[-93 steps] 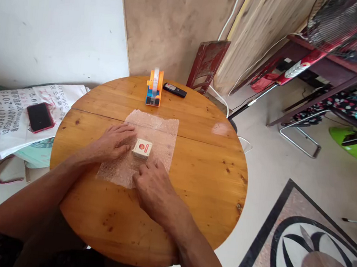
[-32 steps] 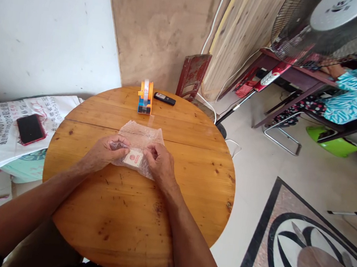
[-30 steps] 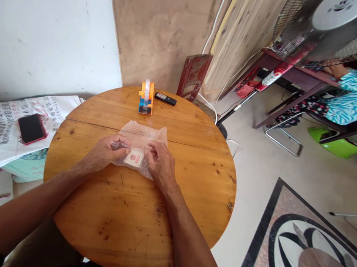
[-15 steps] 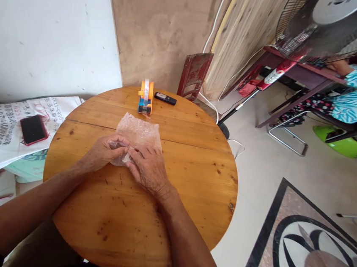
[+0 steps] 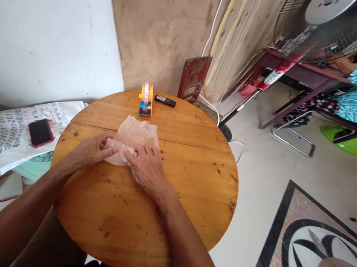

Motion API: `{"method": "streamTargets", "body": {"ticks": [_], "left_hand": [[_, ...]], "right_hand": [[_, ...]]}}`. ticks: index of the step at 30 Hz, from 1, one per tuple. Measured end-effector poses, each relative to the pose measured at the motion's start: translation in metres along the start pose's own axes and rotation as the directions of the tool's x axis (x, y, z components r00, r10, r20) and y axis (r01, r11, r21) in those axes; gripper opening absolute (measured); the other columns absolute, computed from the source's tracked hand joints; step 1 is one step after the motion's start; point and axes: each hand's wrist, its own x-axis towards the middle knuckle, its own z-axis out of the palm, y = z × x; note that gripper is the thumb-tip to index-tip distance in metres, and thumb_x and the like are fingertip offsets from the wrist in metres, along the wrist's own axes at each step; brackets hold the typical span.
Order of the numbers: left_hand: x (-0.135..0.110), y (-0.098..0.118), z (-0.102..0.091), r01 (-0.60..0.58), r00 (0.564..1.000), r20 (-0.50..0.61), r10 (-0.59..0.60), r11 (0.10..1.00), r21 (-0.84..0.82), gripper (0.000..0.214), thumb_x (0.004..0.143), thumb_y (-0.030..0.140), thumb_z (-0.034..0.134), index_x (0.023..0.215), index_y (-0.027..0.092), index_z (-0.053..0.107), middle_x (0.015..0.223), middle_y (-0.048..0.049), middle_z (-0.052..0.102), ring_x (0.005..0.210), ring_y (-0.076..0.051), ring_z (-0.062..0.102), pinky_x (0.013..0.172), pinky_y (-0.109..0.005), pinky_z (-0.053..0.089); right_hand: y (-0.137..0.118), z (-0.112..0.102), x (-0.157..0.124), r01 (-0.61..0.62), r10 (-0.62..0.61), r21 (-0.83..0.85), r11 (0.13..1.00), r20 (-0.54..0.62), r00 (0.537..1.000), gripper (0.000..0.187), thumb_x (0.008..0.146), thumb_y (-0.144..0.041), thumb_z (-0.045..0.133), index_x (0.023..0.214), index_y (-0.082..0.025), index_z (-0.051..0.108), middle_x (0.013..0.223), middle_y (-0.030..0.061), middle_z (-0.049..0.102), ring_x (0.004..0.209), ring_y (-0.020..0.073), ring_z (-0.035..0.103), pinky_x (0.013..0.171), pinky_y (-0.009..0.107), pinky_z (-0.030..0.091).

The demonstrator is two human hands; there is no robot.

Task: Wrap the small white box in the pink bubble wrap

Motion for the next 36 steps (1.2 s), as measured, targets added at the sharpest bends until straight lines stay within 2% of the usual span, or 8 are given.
{"method": "streamTargets", "body": {"ticks": [5,9,12,18,20,24,31,36], "left_hand": [[0.001,0.003,0.003,0.069,0.998,0.004,-0.069,0.996,0.055,0.043,0.076,0.045,0.061,0.107,0.016,0.064,0.071,-0.0034,0.064,0.066,-0.022,0.06,0.059,-0.029,0.039],[0.003,0.001,0.011,0.173,0.982,0.11,-0.153,0.966,-0.194,0.04,0.075,0.04,0.065,0.107,0.015,0.064,0.062,0.0009,0.058,0.052,-0.017,0.056,0.048,-0.025,0.037],[0.004,0.001,0.016,0.271,0.958,0.214,-0.189,0.839,-0.472,0.048,0.074,0.035,0.068,0.114,0.011,0.059,0.059,0.0033,0.056,0.044,-0.013,0.053,0.041,-0.022,0.037],[-0.002,0.005,0.026,0.281,0.95,0.125,-0.285,0.616,-0.736,0.085,0.069,0.028,0.076,0.14,0.006,0.034,0.054,0.0083,0.056,0.036,-0.009,0.047,0.036,-0.02,0.036],[-0.005,0.007,0.027,0.312,0.943,0.189,-0.274,0.528,-0.79,0.076,0.066,0.031,0.078,0.13,0.006,0.046,0.06,0.0045,0.061,0.04,-0.009,0.049,0.036,-0.02,0.038],[-0.007,0.015,0.027,0.361,0.931,0.302,-0.203,0.405,-0.84,0.044,0.056,0.035,0.079,0.088,0.008,0.063,0.064,0.0002,0.063,0.046,-0.008,0.051,0.036,-0.018,0.037],[0.0,0.032,0.032,0.289,0.955,0.22,-0.201,0.448,-0.846,0.031,0.055,0.033,0.074,0.075,0.016,0.056,0.054,0.0044,0.059,0.04,-0.008,0.048,0.034,-0.019,0.034],[0.001,0.04,0.033,0.254,0.967,0.199,-0.158,0.574,-0.778,0.029,0.061,0.033,0.068,0.08,0.017,0.055,0.053,0.0048,0.059,0.038,-0.008,0.045,0.036,-0.02,0.034]], "right_hand": [[-0.005,-0.007,0.006,0.006,-0.005,-0.055,0.998,0.03,1.0,0.024,0.093,-0.026,0.049,0.112,-0.024,0.062,0.109,0.0118,0.059,0.097,0.0268,0.049,0.086,0.041,0.033],[-0.005,-0.01,0.01,0.017,-0.014,-0.067,0.998,0.051,0.999,0.02,0.09,-0.027,0.052,0.105,-0.023,0.064,0.105,0.0111,0.059,0.097,0.0265,0.048,0.086,0.04,0.032],[-0.004,-0.01,0.011,0.01,-0.007,-0.048,0.999,0.058,0.998,0.019,0.09,-0.028,0.051,0.103,-0.023,0.065,0.105,0.0104,0.058,0.096,0.0253,0.047,0.087,0.04,0.031],[-0.002,-0.008,0.01,-0.011,0.011,-0.001,1.0,0.062,0.998,0.021,0.09,-0.029,0.052,0.105,-0.023,0.064,0.107,0.0099,0.058,0.097,0.0245,0.046,0.086,0.039,0.03],[-0.002,-0.008,0.01,-0.007,0.007,0.004,1.0,0.056,0.998,0.021,0.091,-0.029,0.052,0.106,-0.023,0.064,0.107,0.0099,0.058,0.097,0.0248,0.046,0.086,0.039,0.031],[-0.003,-0.009,0.01,-0.005,0.004,0.026,1.0,0.045,0.999,0.025,0.091,-0.028,0.051,0.112,-0.022,0.063,0.107,0.0108,0.059,0.097,0.0253,0.047,0.086,0.04,0.031],[0.001,-0.004,0.008,-0.036,0.038,0.159,0.987,-0.009,0.999,0.036,0.088,-0.026,0.055,0.122,-0.014,0.057,0.108,0.0129,0.062,0.101,0.0273,0.049,0.09,0.04,0.036],[0.006,0.002,0.006,-0.042,0.06,0.247,0.968,-0.068,0.996,0.067,0.086,-0.027,0.058,0.145,-0.007,0.031,0.116,0.0168,0.061,0.106,0.0291,0.05,0.091,0.043,0.04]]}}
